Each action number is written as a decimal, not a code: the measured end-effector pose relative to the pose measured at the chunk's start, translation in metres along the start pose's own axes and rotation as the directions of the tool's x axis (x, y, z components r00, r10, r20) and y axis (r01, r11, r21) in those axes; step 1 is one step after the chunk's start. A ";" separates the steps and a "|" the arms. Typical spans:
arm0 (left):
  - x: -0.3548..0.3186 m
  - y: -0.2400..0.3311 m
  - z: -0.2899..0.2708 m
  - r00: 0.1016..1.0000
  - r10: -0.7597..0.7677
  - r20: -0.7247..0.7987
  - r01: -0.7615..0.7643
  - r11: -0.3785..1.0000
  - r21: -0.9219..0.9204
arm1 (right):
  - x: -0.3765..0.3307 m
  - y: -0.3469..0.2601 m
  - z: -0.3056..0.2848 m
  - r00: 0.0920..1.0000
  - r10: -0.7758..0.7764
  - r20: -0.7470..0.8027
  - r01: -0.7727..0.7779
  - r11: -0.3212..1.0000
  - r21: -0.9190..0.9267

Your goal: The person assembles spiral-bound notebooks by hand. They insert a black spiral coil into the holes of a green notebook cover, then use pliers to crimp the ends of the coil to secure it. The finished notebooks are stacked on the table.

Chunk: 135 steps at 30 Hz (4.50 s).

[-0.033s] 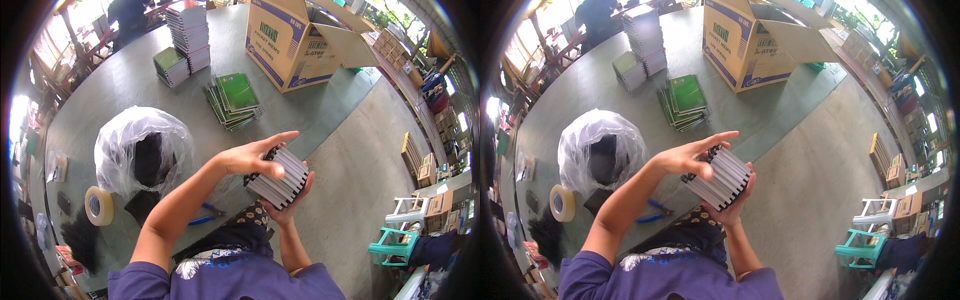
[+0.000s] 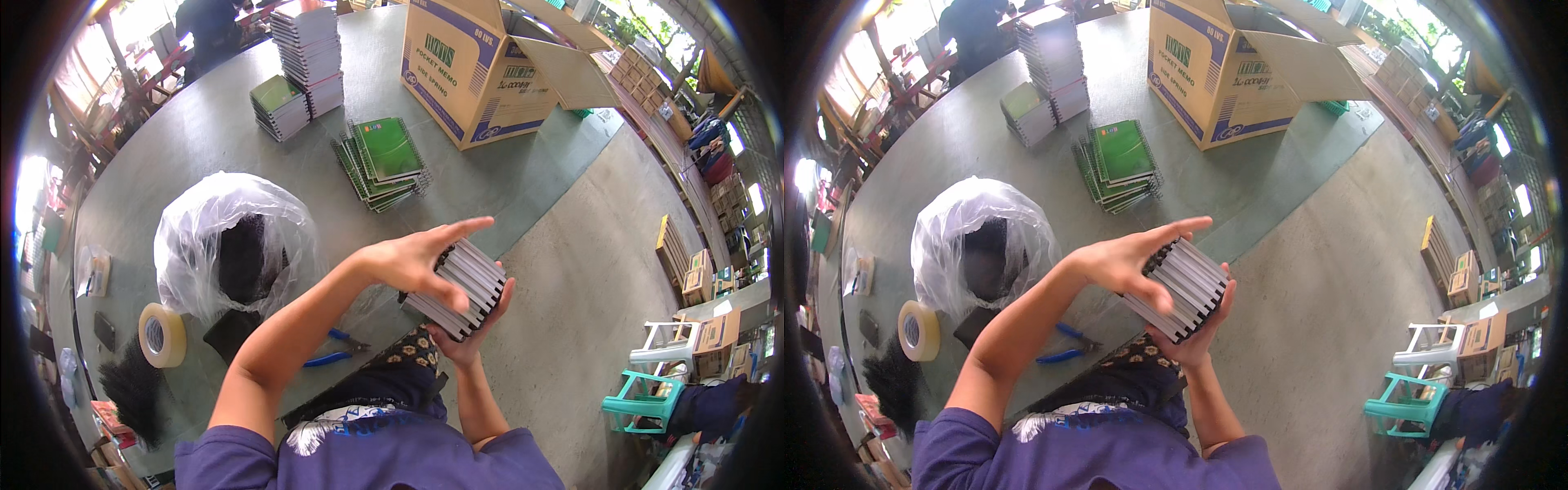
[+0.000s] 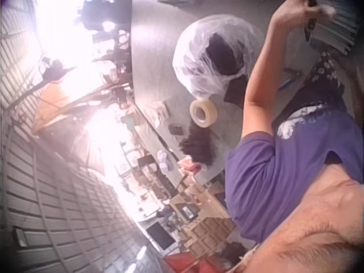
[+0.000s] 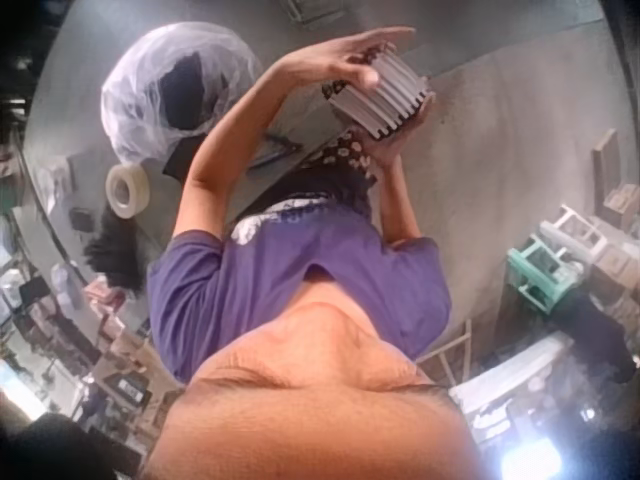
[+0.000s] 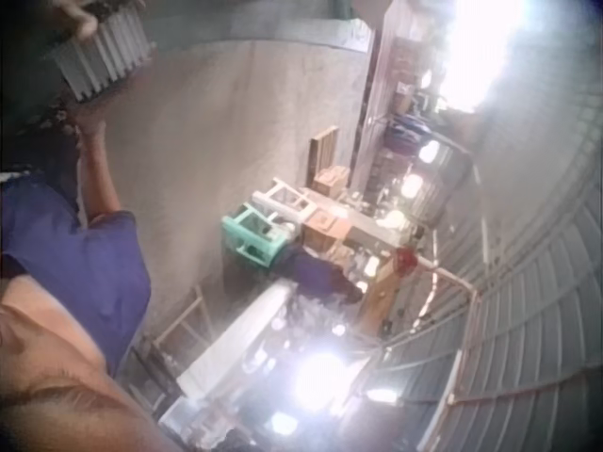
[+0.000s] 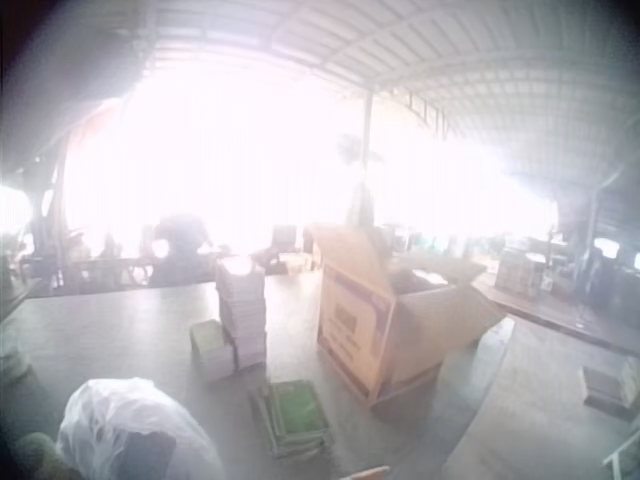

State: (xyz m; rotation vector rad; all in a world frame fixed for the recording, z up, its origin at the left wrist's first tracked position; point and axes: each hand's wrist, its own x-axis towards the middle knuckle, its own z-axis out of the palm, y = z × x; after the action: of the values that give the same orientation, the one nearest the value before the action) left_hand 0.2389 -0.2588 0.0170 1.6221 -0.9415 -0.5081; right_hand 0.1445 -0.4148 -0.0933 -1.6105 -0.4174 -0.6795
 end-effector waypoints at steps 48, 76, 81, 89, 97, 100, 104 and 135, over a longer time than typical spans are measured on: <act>-0.266 0.068 -0.010 0.591 -0.398 -0.702 0.716 0.659 0.230 | 0.041 -0.015 0.098 0.284 0.307 0.908 -0.880 -0.292 0.374; -0.293 0.044 -0.075 0.797 0.024 -0.603 0.601 0.068 0.797 | 0.036 0.007 0.136 0.229 0.394 0.890 -0.964 -0.037 0.264; -0.287 0.042 -0.075 0.797 -0.136 -0.588 0.600 0.068 0.797 | 0.037 -0.004 0.138 0.198 0.405 0.893 -0.971 -0.043 0.235; -0.288 0.044 -0.075 0.783 -0.184 -0.594 0.612 0.059 0.788 | 0.037 -0.001 0.140 0.185 0.364 0.913 -0.974 -0.058 0.221; -0.287 0.052 -0.074 0.755 -0.256 -0.604 0.641 0.094 0.762 | 0.038 -0.001 0.138 0.187 0.363 0.913 -0.971 -0.070 0.227; -0.287 0.049 -0.075 0.762 -0.235 -0.603 0.637 0.105 0.764 | 0.038 0.002 0.134 0.193 0.346 0.918 -0.969 -0.082 0.234; -0.282 0.050 -0.073 0.786 -0.280 -0.552 0.602 0.137 0.787 | 0.038 -0.003 0.132 0.192 0.372 0.908 -0.974 -0.042 0.223; -0.281 0.045 -0.078 0.756 -0.385 -0.529 0.612 0.129 0.780 | 0.038 -0.010 0.144 0.141 0.565 0.813 -0.988 0.034 0.148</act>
State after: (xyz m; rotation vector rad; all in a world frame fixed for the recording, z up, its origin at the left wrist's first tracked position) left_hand 0.1187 0.0097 0.0379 3.1173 -0.4212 -0.1683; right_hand 0.1944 -0.2759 -0.0687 -0.9138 0.0116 0.9472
